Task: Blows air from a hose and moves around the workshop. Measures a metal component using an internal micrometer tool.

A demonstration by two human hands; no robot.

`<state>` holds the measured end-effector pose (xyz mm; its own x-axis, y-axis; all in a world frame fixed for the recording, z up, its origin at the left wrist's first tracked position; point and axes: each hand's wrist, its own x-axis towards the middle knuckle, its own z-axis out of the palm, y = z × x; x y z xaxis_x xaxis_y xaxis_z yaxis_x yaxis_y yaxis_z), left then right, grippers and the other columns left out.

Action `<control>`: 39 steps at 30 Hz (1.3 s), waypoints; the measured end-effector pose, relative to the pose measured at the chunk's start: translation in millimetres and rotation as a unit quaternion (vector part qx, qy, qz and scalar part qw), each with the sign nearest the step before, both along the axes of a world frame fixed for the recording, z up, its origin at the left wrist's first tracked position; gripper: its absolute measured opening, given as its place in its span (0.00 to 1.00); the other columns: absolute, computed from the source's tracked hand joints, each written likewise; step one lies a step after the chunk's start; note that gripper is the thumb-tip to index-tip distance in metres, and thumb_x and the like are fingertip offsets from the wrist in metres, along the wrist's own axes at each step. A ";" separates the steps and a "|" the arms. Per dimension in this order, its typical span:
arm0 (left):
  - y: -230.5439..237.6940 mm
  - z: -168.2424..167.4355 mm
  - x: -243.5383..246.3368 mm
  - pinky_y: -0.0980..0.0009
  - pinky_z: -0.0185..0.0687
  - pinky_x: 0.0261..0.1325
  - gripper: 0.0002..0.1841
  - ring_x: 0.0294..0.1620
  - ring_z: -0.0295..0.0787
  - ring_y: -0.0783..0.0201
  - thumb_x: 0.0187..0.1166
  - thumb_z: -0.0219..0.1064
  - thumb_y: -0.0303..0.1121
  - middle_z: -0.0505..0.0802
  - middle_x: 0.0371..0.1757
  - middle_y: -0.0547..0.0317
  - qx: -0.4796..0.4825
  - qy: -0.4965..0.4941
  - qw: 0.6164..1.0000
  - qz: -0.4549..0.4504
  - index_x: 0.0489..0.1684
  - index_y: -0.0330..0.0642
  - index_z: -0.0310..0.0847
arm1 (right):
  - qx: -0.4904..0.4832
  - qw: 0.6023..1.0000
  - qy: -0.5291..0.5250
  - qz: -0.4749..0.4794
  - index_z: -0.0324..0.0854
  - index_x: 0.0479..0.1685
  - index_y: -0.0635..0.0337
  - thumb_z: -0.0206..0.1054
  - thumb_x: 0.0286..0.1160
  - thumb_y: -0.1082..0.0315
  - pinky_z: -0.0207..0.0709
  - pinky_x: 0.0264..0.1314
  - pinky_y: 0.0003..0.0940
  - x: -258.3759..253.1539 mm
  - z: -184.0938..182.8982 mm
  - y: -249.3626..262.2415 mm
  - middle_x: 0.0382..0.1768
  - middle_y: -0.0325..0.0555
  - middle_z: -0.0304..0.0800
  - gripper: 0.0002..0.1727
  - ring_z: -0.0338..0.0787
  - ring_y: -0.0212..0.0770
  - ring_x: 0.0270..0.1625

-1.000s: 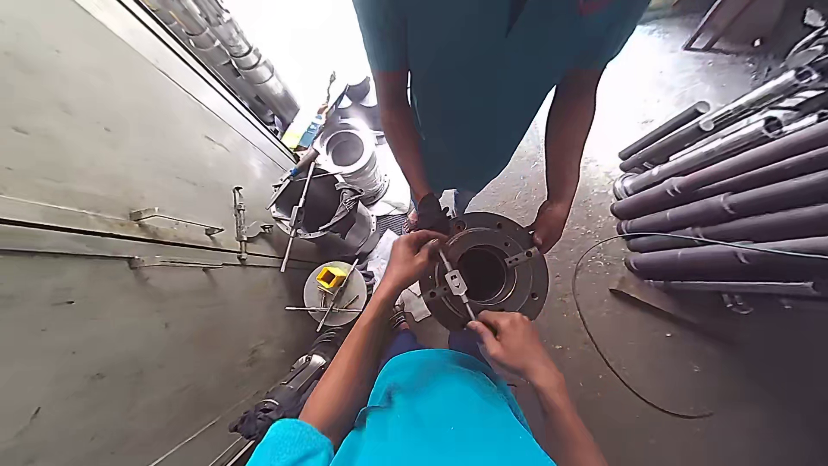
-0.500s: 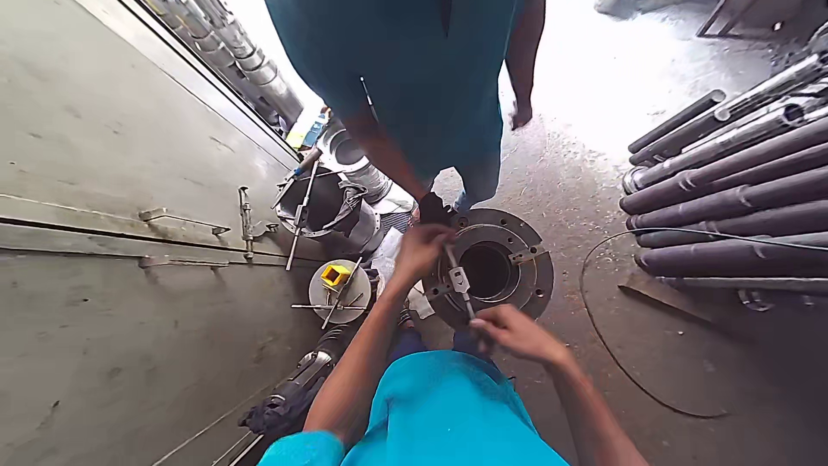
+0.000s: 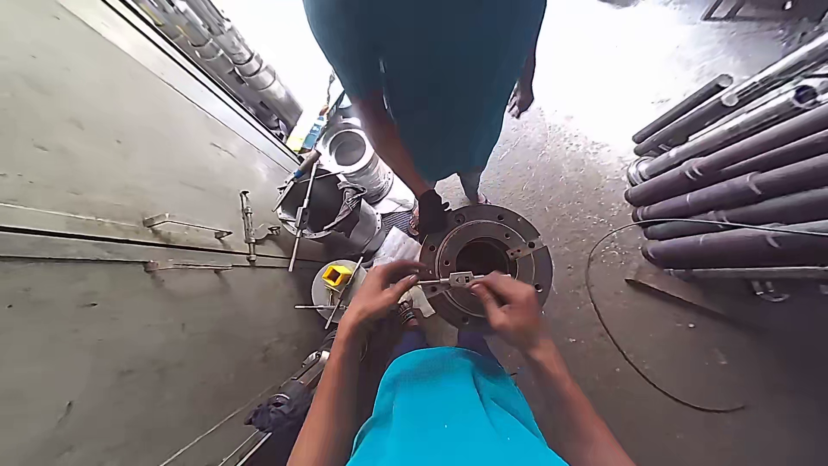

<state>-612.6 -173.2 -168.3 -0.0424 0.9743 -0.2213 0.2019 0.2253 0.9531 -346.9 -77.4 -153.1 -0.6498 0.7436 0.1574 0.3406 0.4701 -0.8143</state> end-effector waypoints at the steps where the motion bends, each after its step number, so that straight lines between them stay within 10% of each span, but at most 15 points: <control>1: -13.7 -8.5 2.8 0.61 0.93 0.59 0.16 0.49 0.96 0.62 0.88 0.58 0.30 0.96 0.53 0.52 -0.009 -0.041 0.998 0.044 0.64 0.35 0.85 | 0.047 0.997 -0.056 -0.021 0.94 0.46 0.53 0.62 0.84 0.57 0.87 0.43 0.41 11.5 -0.4 20.2 0.39 0.42 0.93 0.15 0.91 0.37 0.40; 4: -27.7 -19.1 37.6 0.60 0.96 0.55 0.14 0.45 0.98 0.57 0.89 0.55 0.25 0.97 0.49 0.47 0.021 -0.097 0.977 0.190 0.59 0.29 0.86 | 0.014 0.975 -0.218 0.031 0.93 0.43 0.51 0.62 0.83 0.51 0.82 0.40 0.60 38.9 -4.1 63.8 0.38 0.49 0.89 0.18 0.91 0.51 0.40; 8: 4.0 -18.3 53.3 0.57 0.95 0.58 0.12 0.47 0.98 0.56 0.88 0.56 0.23 0.98 0.48 0.46 0.044 -0.121 0.948 0.290 0.54 0.28 0.87 | -0.178 0.954 -0.221 0.094 0.87 0.31 0.59 0.54 0.89 0.54 0.78 0.36 0.43 53.1 -8.5 51.5 0.22 0.41 0.84 0.24 0.84 0.36 0.27; 13: 100.8 10.5 54.4 0.58 0.94 0.56 0.15 0.45 0.97 0.61 0.89 0.56 0.28 0.97 0.50 0.51 -0.047 0.010 0.998 0.040 0.63 0.36 0.86 | -0.445 0.881 -0.087 0.132 0.88 0.43 0.65 0.49 0.93 0.61 0.84 0.28 0.28 8.2 -16.4 -31.3 0.28 0.38 0.93 0.23 0.87 0.28 0.23; 18: 121.0 13.3 96.9 0.47 0.91 0.49 0.11 0.37 0.97 0.59 0.76 0.68 0.29 0.98 0.38 0.58 0.001 0.151 0.963 -0.224 0.51 0.48 0.92 | -0.517 0.850 0.022 -0.098 0.76 0.35 0.65 0.52 0.85 0.76 0.75 0.19 0.23 -90.9 -12.1 -79.8 0.16 0.37 0.84 0.10 0.80 0.27 0.14; 23: 60.8 10.6 43.8 0.55 0.89 0.64 0.17 0.57 0.94 0.63 0.87 0.60 0.29 0.95 0.62 0.56 0.076 0.097 0.986 -0.108 0.72 0.42 0.81 | -0.273 0.956 0.001 0.102 0.92 0.43 0.64 0.61 0.85 0.63 0.86 0.39 0.30 -34.1 -11.7 -40.9 0.29 0.40 0.93 0.15 0.90 0.28 0.29; 28: -43.3 -8.1 32.3 0.62 0.94 0.52 0.22 0.44 0.96 0.63 0.84 0.66 0.37 0.97 0.50 0.55 -0.028 -0.026 0.998 0.055 0.74 0.37 0.78 | 0.062 0.998 -0.022 -0.005 0.93 0.52 0.52 0.65 0.79 0.61 0.86 0.46 0.41 -2.5 2.2 52.7 0.51 0.43 0.93 0.13 0.90 0.37 0.43; 30: -60.2 -8.2 51.1 0.64 0.97 0.47 0.19 0.40 0.97 0.60 0.80 0.69 0.26 0.97 0.46 0.51 -0.015 -0.080 0.985 0.150 0.68 0.32 0.82 | 0.063 0.993 -0.096 0.041 0.94 0.47 0.50 0.67 0.79 0.57 0.85 0.45 0.48 -4.1 -6.2 79.4 0.49 0.43 0.93 0.12 0.90 0.42 0.43; 33: -52.4 -20.5 63.9 0.62 0.98 0.47 0.09 0.37 0.98 0.58 0.76 0.66 0.15 0.98 0.41 0.47 0.062 -0.104 0.954 0.275 0.50 0.23 0.88 | 0.024 0.984 -0.172 0.051 0.77 0.15 0.54 0.57 0.86 0.51 0.72 0.25 0.50 1.0 -25.0 71.9 0.16 0.42 0.78 0.27 0.81 0.44 0.22; 39: 66.5 -30.7 23.8 0.58 0.92 0.58 0.12 0.48 0.96 0.60 0.83 0.66 0.26 0.96 0.51 0.47 0.053 -0.082 0.982 0.160 0.59 0.30 0.88 | -0.079 0.959 -0.268 -0.053 0.84 0.25 0.65 0.45 0.92 0.48 0.81 0.36 0.60 -4.5 -9.1 -54.8 0.22 0.55 0.86 0.34 0.92 0.58 0.32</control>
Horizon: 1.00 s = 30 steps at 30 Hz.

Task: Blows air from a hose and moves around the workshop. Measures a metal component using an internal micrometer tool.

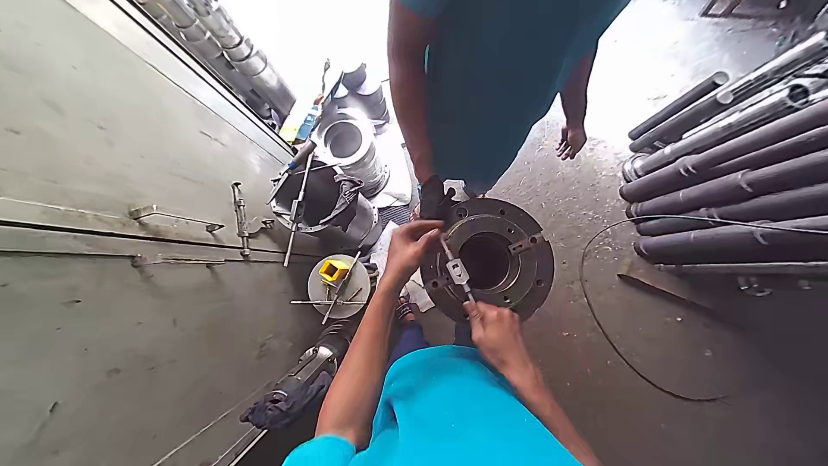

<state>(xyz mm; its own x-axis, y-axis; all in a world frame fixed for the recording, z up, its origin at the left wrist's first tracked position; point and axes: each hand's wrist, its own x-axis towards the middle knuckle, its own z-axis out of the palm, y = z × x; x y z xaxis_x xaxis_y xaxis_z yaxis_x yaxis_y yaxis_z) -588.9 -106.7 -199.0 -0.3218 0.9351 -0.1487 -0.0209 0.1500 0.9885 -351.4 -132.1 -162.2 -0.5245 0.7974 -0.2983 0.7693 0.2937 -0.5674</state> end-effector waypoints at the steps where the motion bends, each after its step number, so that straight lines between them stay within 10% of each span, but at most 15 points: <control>1: 20.7 6.0 1.3 0.60 0.93 0.57 0.12 0.46 0.96 0.62 0.83 0.65 0.24 0.97 0.47 0.48 -0.008 -0.013 0.999 -0.041 0.57 0.30 0.88 | -0.037 0.999 0.002 0.012 0.83 0.26 0.63 0.44 0.92 0.47 0.81 0.36 0.57 -0.1 -0.9 -8.1 0.22 0.52 0.85 0.34 0.91 0.54 0.31; 7: -46.6 15.1 -16.2 0.57 0.93 0.51 0.09 0.41 0.95 0.63 0.82 0.69 0.32 0.97 0.42 0.54 -0.079 0.091 0.993 0.009 0.49 0.37 0.91 | -0.105 0.993 -0.005 0.046 0.88 0.40 0.60 0.57 0.86 0.45 0.78 0.43 0.66 28.5 5.4 70.1 0.30 0.53 0.89 0.26 0.90 0.57 0.38; 11: -118.2 10.0 33.6 0.59 0.98 0.46 0.06 0.36 0.98 0.57 0.77 0.67 0.18 0.97 0.37 0.48 -0.045 -0.094 0.988 0.110 0.46 0.24 0.84 | -0.034 0.995 0.067 0.066 0.89 0.49 0.52 0.64 0.85 0.49 0.81 0.40 0.64 20.6 -13.3 122.3 0.31 0.47 0.90 0.16 0.91 0.51 0.35; 16: -86.7 1.6 27.5 0.59 0.95 0.52 0.08 0.40 0.97 0.60 0.81 0.68 0.26 0.97 0.40 0.50 -0.068 -0.052 0.980 0.180 0.48 0.28 0.86 | -0.090 0.985 -0.019 0.144 0.90 0.44 0.56 0.57 0.89 0.49 0.79 0.44 0.67 31.1 14.4 115.0 0.32 0.52 0.91 0.22 0.91 0.56 0.39; 20: 17.7 26.6 21.1 0.56 0.92 0.54 0.14 0.44 0.96 0.58 0.87 0.63 0.31 0.96 0.49 0.47 -0.094 0.039 0.994 -0.032 0.62 0.35 0.85 | -0.350 0.919 0.097 0.153 0.87 0.44 0.62 0.49 0.94 0.56 0.87 0.37 0.37 13.7 7.1 54.6 0.30 0.40 0.90 0.24 0.88 0.33 0.28; 23: 76.1 54.8 65.1 0.51 0.90 0.60 0.12 0.46 0.96 0.57 0.77 0.68 0.25 0.97 0.45 0.51 -0.106 0.200 0.906 -0.357 0.56 0.36 0.89 | -0.343 0.920 0.185 -0.047 0.84 0.45 0.66 0.56 0.90 0.64 0.84 0.37 0.29 -55.6 0.1 0.2 0.29 0.41 0.89 0.15 0.87 0.30 0.30; 26: 72.4 75.6 92.4 0.40 0.83 0.56 0.11 0.49 0.92 0.47 0.77 0.71 0.29 0.95 0.44 0.47 -0.082 0.305 0.782 -0.537 0.54 0.43 0.92 | -0.296 0.930 0.162 -0.145 0.70 0.74 0.82 0.63 0.80 0.75 0.71 0.78 0.37 -97.1 9.2 -17.3 0.66 0.69 0.83 0.26 0.83 0.47 0.70; 30: 16.1 79.5 35.9 0.49 0.87 0.61 0.23 0.54 0.93 0.59 0.82 0.63 0.25 0.95 0.60 0.57 -0.011 0.265 0.876 -0.403 0.75 0.53 0.83 | -0.336 0.918 0.211 0.000 0.86 0.52 0.68 0.57 0.89 0.65 0.84 0.40 0.25 -69.4 21.1 7.0 0.35 0.41 0.91 0.15 0.87 0.27 0.33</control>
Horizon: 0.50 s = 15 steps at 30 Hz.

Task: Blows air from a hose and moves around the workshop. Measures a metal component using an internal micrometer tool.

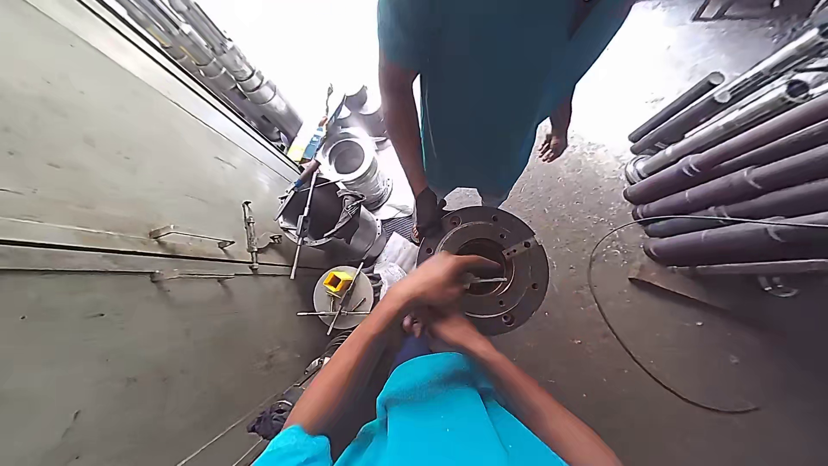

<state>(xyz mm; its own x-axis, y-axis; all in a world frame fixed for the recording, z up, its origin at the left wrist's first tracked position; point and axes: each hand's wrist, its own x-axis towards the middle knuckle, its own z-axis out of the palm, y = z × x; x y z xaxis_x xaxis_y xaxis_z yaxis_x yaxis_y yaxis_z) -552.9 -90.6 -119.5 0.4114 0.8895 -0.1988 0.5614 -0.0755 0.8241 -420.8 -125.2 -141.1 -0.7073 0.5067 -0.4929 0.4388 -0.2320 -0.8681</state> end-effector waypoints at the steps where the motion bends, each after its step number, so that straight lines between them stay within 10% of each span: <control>1: -18.5 -8.1 -23.1 0.53 0.87 0.65 0.22 0.58 0.93 0.62 0.83 0.62 0.25 0.94 0.63 0.56 0.017 -0.044 0.997 0.063 0.75 0.47 0.82 | 0.049 0.997 0.048 0.023 0.88 0.51 0.67 0.58 0.87 0.65 0.85 0.41 0.27 16.4 0.3 11.1 0.36 0.41 0.92 0.16 0.88 0.28 0.33; 6: -105.9 -53.9 -47.9 0.59 0.95 0.57 0.18 0.46 0.98 0.56 0.85 0.60 0.24 0.96 0.51 0.44 -0.127 -0.318 0.868 0.360 0.70 0.27 0.79 | 0.461 0.886 -0.037 -0.011 0.93 0.47 0.55 0.59 0.85 0.58 0.83 0.59 0.50 88.6 -8.2 87.1 0.47 0.45 0.95 0.17 0.91 0.48 0.53; 10: -97.8 -70.5 -8.3 0.58 0.96 0.55 0.10 0.44 0.98 0.53 0.84 0.63 0.20 0.97 0.45 0.41 -0.063 -0.360 0.737 0.568 0.53 0.22 0.86 | 0.312 0.933 -0.142 0.109 0.89 0.41 0.60 0.52 0.92 0.55 0.80 0.48 0.59 119.4 -20.2 101.1 0.32 0.51 0.90 0.23 0.91 0.52 0.40; 15: -38.2 -55.9 -10.9 0.57 0.95 0.55 0.13 0.45 0.98 0.56 0.90 0.58 0.28 0.97 0.49 0.46 -0.077 -0.313 0.800 0.506 0.60 0.31 0.85 | 0.069 0.987 -0.098 0.112 0.88 0.42 0.62 0.49 0.93 0.59 0.87 0.37 0.37 110.3 -17.0 54.2 0.27 0.40 0.91 0.23 0.89 0.34 0.27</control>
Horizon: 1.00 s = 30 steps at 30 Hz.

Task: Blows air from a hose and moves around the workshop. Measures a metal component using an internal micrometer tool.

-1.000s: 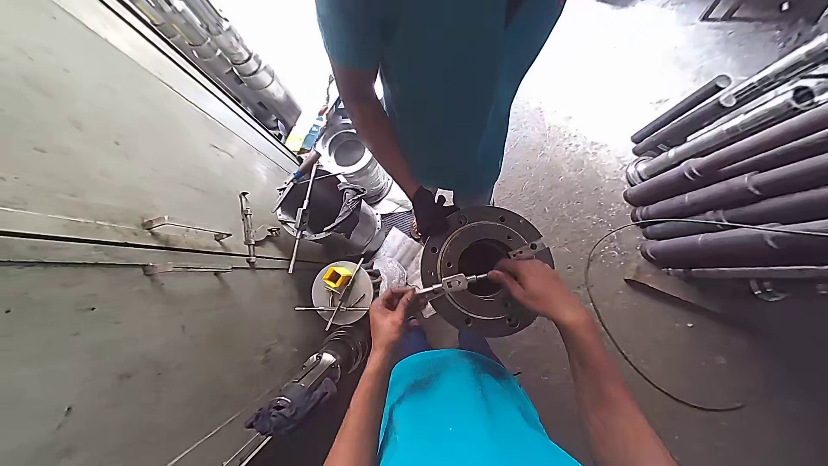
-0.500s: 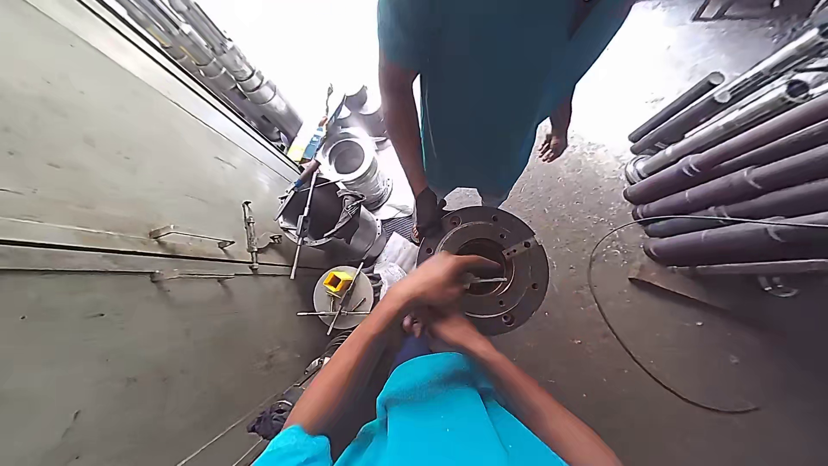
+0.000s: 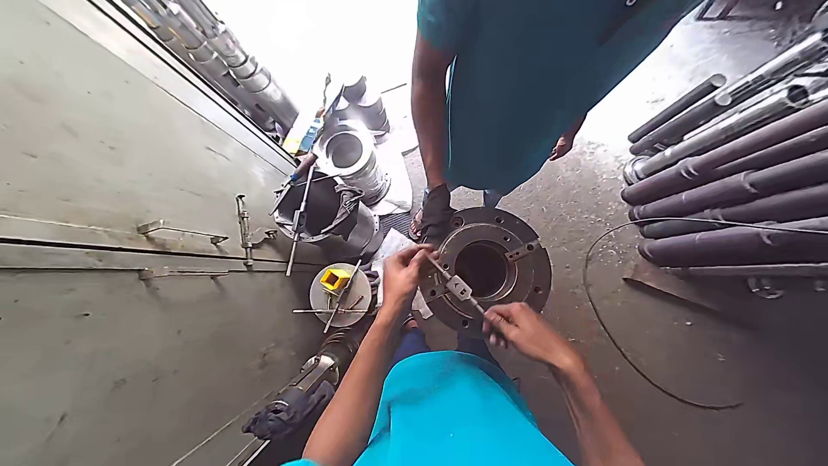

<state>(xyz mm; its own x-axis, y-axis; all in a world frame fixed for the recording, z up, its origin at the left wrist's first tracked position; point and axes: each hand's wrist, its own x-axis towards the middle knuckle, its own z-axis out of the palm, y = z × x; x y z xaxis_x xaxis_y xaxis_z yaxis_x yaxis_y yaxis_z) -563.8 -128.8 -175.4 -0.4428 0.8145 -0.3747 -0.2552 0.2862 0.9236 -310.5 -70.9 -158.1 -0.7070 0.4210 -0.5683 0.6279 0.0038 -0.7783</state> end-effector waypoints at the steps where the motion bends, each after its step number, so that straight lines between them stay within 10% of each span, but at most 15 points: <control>1: 18.4 10.0 1.0 0.59 0.95 0.54 0.14 0.44 0.97 0.59 0.91 0.56 0.30 0.96 0.49 0.47 -0.015 0.022 0.997 -0.066 0.63 0.32 0.84 | -0.058 0.998 0.032 -0.003 0.88 0.42 0.64 0.49 0.93 0.61 0.88 0.36 0.34 -10.2 -2.9 -13.8 0.28 0.40 0.92 0.23 0.89 0.33 0.26; 8: 87.0 36.2 40.6 0.55 0.93 0.53 0.12 0.39 0.97 0.62 0.81 0.65 0.26 0.98 0.42 0.56 -0.030 0.213 0.849 -0.483 0.57 0.42 0.91 | -0.198 0.949 0.088 -0.230 0.77 0.41 0.66 0.50 0.90 0.72 0.75 0.20 0.23 -121.4 -2.1 -75.4 0.21 0.38 0.89 0.12 0.82 0.27 0.17; 12: 23.2 22.4 6.2 0.56 0.89 0.64 0.17 0.55 0.95 0.65 0.85 0.61 0.28 0.96 0.58 0.58 0.064 0.250 0.905 -0.338 0.70 0.43 0.84 | 0.002 0.990 0.128 -0.057 0.90 0.48 0.63 0.56 0.88 0.62 0.88 0.40 0.30 -67.0 -0.5 -40.1 0.35 0.40 0.96 0.18 0.92 0.29 0.32; 17: -90.9 -5.0 0.3 0.61 0.96 0.54 0.18 0.46 0.97 0.60 0.83 0.67 0.31 0.96 0.52 0.51 0.035 0.076 0.982 -0.169 0.68 0.32 0.83 | 0.409 0.890 0.174 -0.103 0.93 0.55 0.53 0.63 0.81 0.58 0.84 0.63 0.47 -34.4 -9.1 47.5 0.54 0.43 0.95 0.16 0.92 0.43 0.58; 23: -84.2 -27.8 27.6 0.59 0.97 0.52 0.11 0.42 0.98 0.56 0.78 0.64 0.15 0.97 0.47 0.45 0.117 0.045 0.989 0.081 0.54 0.21 0.85 | 0.418 0.905 0.078 0.002 0.87 0.30 0.60 0.54 0.87 0.53 0.82 0.41 0.50 -23.1 -24.0 51.9 0.28 0.47 0.88 0.24 0.89 0.49 0.37; 30: 28.2 8.8 -16.3 0.65 0.92 0.40 0.14 0.35 0.95 0.63 0.85 0.63 0.25 0.97 0.45 0.51 0.011 0.086 0.988 -0.131 0.65 0.37 0.85 | 0.403 0.915 -0.019 -0.023 0.82 0.24 0.58 0.48 0.89 0.49 0.80 0.30 0.49 -22.8 -10.5 -58.8 0.20 0.47 0.84 0.29 0.90 0.50 0.29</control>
<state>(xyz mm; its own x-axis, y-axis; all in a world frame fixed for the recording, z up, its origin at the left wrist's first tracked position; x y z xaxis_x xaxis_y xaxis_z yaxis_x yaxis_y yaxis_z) -580.2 -100.6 -166.6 -0.2708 0.9166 -0.2942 -0.0142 0.3018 0.9533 -333.3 -129.8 -168.7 -0.6640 0.7431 -0.0831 0.6681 0.5397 -0.5122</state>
